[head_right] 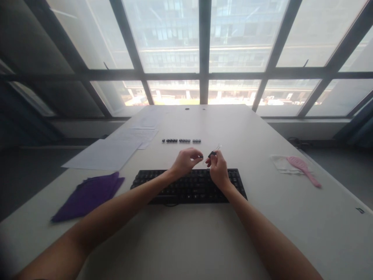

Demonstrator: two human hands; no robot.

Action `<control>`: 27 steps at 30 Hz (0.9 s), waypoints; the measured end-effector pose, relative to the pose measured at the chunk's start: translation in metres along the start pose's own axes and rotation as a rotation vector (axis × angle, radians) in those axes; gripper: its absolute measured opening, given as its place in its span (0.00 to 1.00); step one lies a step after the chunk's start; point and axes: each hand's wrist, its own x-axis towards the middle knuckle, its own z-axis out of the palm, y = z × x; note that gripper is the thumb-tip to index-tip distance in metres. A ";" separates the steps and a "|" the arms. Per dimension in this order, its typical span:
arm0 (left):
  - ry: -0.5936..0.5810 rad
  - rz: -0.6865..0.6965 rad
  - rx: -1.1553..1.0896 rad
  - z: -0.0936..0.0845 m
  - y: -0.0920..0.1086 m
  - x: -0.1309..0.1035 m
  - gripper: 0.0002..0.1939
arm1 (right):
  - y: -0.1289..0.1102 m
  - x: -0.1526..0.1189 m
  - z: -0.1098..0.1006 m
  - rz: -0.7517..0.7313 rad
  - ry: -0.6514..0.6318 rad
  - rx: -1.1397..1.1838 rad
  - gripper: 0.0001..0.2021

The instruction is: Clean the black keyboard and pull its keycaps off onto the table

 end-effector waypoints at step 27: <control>0.010 -0.052 0.439 0.050 -0.113 0.099 0.08 | 0.002 0.001 0.001 0.031 -0.037 0.029 0.09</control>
